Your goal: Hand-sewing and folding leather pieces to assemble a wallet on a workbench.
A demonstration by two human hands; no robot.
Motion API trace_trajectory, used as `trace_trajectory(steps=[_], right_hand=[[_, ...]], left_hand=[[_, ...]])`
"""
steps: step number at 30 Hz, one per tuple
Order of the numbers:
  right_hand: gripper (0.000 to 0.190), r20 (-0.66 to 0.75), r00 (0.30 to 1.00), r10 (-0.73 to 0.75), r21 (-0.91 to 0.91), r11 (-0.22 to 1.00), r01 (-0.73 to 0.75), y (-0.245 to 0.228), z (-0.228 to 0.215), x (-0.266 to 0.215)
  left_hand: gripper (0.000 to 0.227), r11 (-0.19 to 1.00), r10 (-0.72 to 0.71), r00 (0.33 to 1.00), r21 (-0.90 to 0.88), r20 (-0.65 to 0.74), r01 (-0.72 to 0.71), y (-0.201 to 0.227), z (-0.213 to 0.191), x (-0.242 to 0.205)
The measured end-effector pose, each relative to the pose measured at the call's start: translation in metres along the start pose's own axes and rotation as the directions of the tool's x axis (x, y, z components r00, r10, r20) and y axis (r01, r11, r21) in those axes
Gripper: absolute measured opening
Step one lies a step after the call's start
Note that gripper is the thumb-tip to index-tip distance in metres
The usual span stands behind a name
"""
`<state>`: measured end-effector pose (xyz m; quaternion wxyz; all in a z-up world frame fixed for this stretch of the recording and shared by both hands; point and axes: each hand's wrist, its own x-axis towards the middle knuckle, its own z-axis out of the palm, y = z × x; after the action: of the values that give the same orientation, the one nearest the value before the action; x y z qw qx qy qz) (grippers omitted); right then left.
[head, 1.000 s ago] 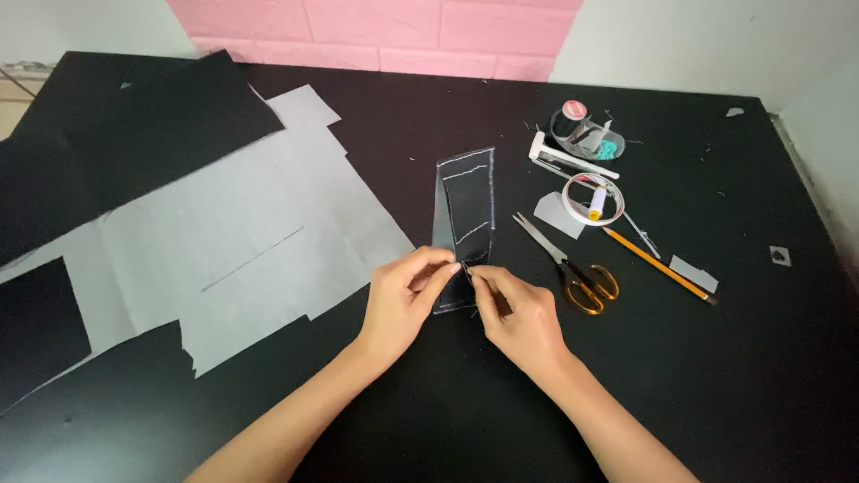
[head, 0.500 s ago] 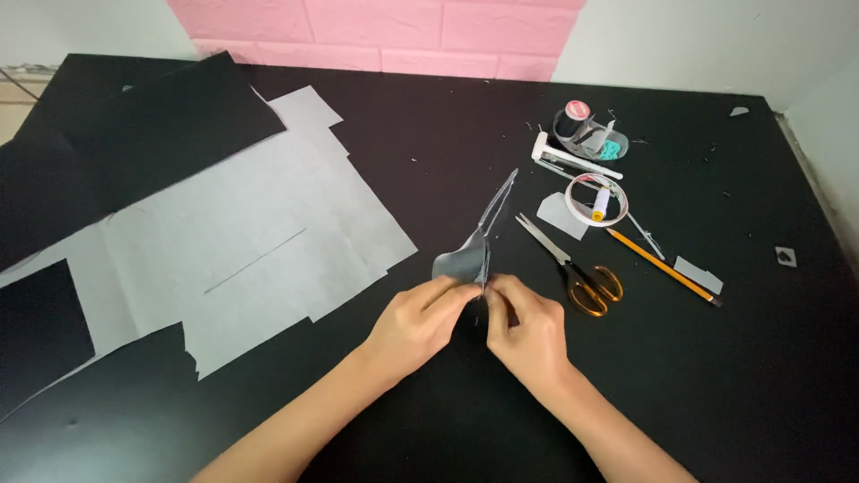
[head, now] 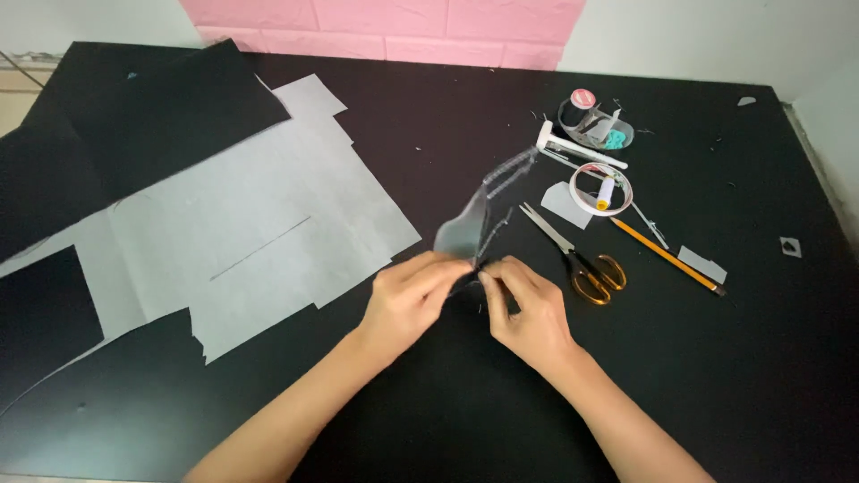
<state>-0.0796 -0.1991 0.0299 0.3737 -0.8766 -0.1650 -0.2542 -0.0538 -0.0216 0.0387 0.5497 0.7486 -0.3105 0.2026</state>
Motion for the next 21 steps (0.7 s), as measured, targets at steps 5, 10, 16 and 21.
trace_trajectory(steps=[5,10,16,21], right_hand=[[0.017,-0.072,0.995,-0.070,-0.033,0.997,0.068,0.001,-0.003,-0.001],[0.016,-0.096,0.992,-0.076,-0.028,0.997,0.074,-0.002,-0.005,0.004],[0.014,0.002,1.000,0.002,0.036,0.999,-0.002,-0.001,-0.007,0.003],[0.014,0.160,0.979,0.129,0.239,0.957,-0.165,-0.002,-0.012,0.008]], left_hand=[[0.017,0.999,0.038,0.997,-0.018,0.060,-0.037,0.002,0.008,-0.005],[0.016,0.959,-0.133,0.990,-0.247,0.042,0.139,-0.009,0.007,-0.004],[0.014,0.814,-0.324,0.940,-0.476,0.103,0.333,-0.014,0.014,0.001],[0.006,0.809,-0.394,0.910,-0.420,0.132,0.411,-0.040,0.012,-0.001]])
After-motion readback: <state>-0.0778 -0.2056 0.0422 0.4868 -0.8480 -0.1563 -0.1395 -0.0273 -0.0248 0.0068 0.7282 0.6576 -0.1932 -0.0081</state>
